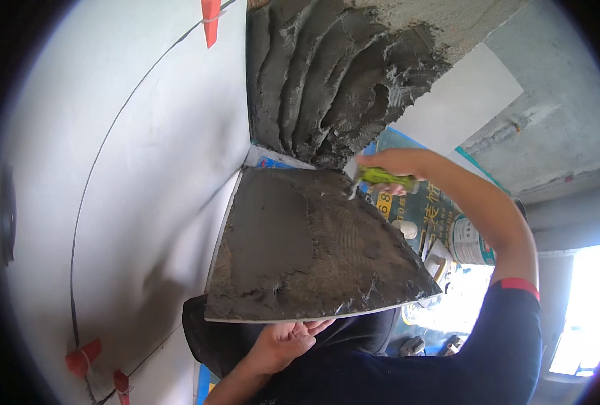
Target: The person measures the alignment of a wall tile using a square, applies mortar to the back of the tile with a trowel, and presses the tile onto the wall, securing it with a mallet.
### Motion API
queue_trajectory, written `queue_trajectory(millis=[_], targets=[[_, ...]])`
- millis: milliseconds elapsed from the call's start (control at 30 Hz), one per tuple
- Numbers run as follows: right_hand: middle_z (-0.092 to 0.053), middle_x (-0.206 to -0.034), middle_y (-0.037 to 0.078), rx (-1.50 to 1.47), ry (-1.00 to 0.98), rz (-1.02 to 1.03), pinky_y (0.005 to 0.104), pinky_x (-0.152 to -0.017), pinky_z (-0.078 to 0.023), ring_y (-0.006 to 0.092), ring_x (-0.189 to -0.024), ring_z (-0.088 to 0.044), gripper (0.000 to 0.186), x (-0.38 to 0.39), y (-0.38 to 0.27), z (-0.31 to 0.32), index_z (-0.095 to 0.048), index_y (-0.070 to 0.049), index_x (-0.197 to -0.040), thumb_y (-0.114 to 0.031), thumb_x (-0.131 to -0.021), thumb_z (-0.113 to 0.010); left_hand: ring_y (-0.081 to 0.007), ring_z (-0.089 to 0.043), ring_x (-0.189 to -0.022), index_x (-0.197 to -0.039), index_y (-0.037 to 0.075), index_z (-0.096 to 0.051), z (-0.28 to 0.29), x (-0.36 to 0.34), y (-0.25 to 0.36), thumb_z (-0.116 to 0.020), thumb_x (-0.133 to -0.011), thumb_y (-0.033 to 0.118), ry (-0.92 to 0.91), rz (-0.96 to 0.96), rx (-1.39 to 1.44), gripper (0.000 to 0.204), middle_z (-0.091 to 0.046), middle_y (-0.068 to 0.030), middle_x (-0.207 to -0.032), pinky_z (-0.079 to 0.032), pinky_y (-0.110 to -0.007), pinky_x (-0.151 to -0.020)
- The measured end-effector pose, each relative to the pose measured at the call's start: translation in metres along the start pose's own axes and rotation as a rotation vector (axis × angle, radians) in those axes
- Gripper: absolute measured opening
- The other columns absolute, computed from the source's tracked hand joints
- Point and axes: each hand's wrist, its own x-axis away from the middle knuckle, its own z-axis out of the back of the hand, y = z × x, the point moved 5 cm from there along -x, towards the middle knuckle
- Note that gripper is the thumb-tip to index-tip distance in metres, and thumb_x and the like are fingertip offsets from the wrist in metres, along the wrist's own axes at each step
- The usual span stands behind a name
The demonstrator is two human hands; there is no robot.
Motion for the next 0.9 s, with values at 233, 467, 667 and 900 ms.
queue_trajectory(millis=[233,467,667,900], targets=[[-0.046,-0.059,-0.002,0.027,-0.121,-0.085,0.0253,-0.041,-0.034,0.0078,-0.042,-0.038,0.055,-0.038,0.001,-0.037,-0.055,-0.011,-0.086,-0.061,-0.096,-0.034,-0.0290,-0.029,-0.140,-0.141,-0.011,-0.026,-0.002,-0.003,0.006,-0.044,-0.087,-0.006,0.052,-0.068,0.051,0.058,-0.034,-0.0195,-0.147,-0.014,-0.049,-0.117],[-0.052,-0.059,0.002,0.343,-0.281,0.036,0.0268,-0.038,-0.038,0.0094,-0.042,-0.046,0.063,0.049,-0.014,-0.070,-0.057,-0.007,-0.080,-0.063,-0.096,-0.032,-0.0296,-0.028,-0.141,-0.144,-0.007,-0.021,0.003,0.000,0.001,-0.047,-0.087,-0.003,-0.026,0.001,0.051,0.063,-0.033,-0.0187,-0.148,-0.015,-0.048,-0.117],[-0.051,-0.059,0.001,0.260,0.009,0.072,0.0255,-0.038,-0.038,0.0092,-0.042,-0.046,0.062,0.028,-0.063,-0.060,-0.058,-0.005,-0.086,-0.062,-0.096,-0.034,-0.0298,-0.026,-0.141,-0.146,-0.005,-0.017,0.000,-0.005,0.006,-0.049,-0.087,-0.001,-0.033,-0.078,0.081,0.067,-0.029,-0.0177,-0.150,-0.016,-0.048,-0.117],[-0.045,-0.060,-0.002,0.283,-0.185,-0.057,0.0250,-0.038,-0.032,0.0084,-0.044,-0.041,0.056,-0.084,-0.092,-0.061,-0.053,-0.010,-0.080,-0.062,-0.096,-0.035,-0.0297,-0.026,-0.141,-0.147,-0.003,-0.014,-0.005,-0.010,0.003,-0.046,-0.086,-0.007,-0.065,-0.069,0.055,0.069,-0.028,-0.0164,-0.151,-0.016,-0.050,-0.116]])
